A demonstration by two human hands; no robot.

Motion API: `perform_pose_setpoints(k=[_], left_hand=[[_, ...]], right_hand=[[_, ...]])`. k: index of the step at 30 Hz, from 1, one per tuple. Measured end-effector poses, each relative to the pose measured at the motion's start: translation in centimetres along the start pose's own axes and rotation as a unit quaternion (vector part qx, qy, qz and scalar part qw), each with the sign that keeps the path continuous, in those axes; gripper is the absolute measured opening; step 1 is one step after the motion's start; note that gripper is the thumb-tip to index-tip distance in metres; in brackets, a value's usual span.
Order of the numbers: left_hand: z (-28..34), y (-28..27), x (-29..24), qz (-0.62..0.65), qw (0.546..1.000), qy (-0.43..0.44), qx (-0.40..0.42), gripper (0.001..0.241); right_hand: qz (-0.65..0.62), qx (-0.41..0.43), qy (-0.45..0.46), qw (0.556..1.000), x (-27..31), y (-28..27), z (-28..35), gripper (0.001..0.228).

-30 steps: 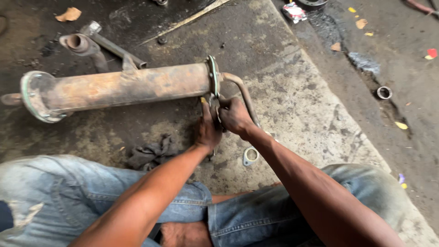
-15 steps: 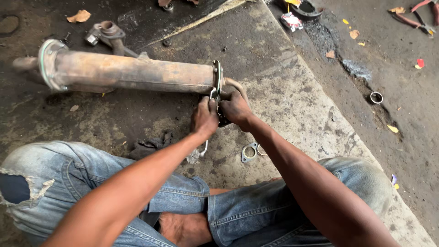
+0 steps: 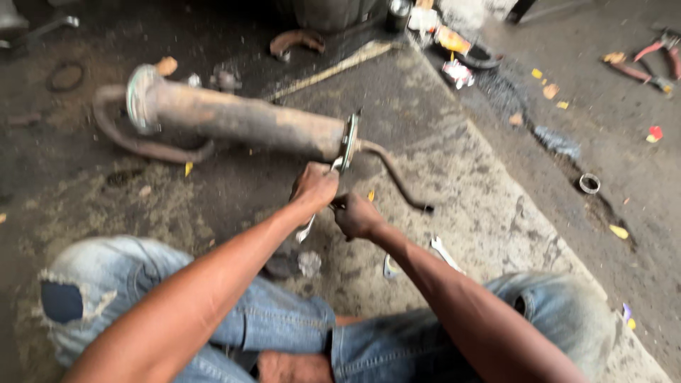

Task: The person sits on the floor and uses a wrench to tighten bolts on a flange of a rusty exhaust pipe. They adjust the pipe and continue tightening the bolts to secure the connection.

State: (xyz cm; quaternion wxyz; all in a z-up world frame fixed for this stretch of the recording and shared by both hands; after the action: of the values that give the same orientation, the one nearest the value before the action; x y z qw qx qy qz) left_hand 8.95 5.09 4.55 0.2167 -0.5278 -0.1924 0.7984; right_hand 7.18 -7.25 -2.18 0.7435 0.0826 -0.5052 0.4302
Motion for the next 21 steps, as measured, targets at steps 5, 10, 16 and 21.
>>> perform_pose_setpoints(k=[5, 10, 16, 21], left_hand=[[-0.4, -2.4, -1.7, -0.007, 1.0, -0.022, 0.006, 0.036], [-4.4, -5.0, -2.6, -0.06, 0.996, 0.058, -0.029, 0.028], [-8.9, -8.1, -4.9, -0.15, 0.987, -0.002, 0.051, 0.021], [-9.1, -11.7, -7.8, -0.283, 0.958, -0.026, 0.038, 0.019]], right_hand=[[0.041, -0.152, 0.006, 0.988, 2.2, -7.2, 1.8, 0.037], [0.047, -0.234, -0.072, 0.969, 5.0, -9.5, 3.0, 0.036], [0.065, -0.217, 0.031, 0.974, 4.9, -10.4, 3.6, 0.047], [0.069, -0.221, 0.043, 0.972, 5.0, -9.3, 4.4, 0.053]])
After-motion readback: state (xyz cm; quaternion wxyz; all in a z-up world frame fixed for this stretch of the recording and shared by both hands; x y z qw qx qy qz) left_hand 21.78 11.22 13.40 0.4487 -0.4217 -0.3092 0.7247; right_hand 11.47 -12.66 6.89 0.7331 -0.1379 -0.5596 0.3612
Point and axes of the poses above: each hand's wrist, its own z-axis away from the middle knuckle, its own y-axis out of the palm, x = y × z, the point moved 9 cm from there along -z, towards the middle knuckle, and after that the axes turned 12 degrees about x, right-handed, at the moved point
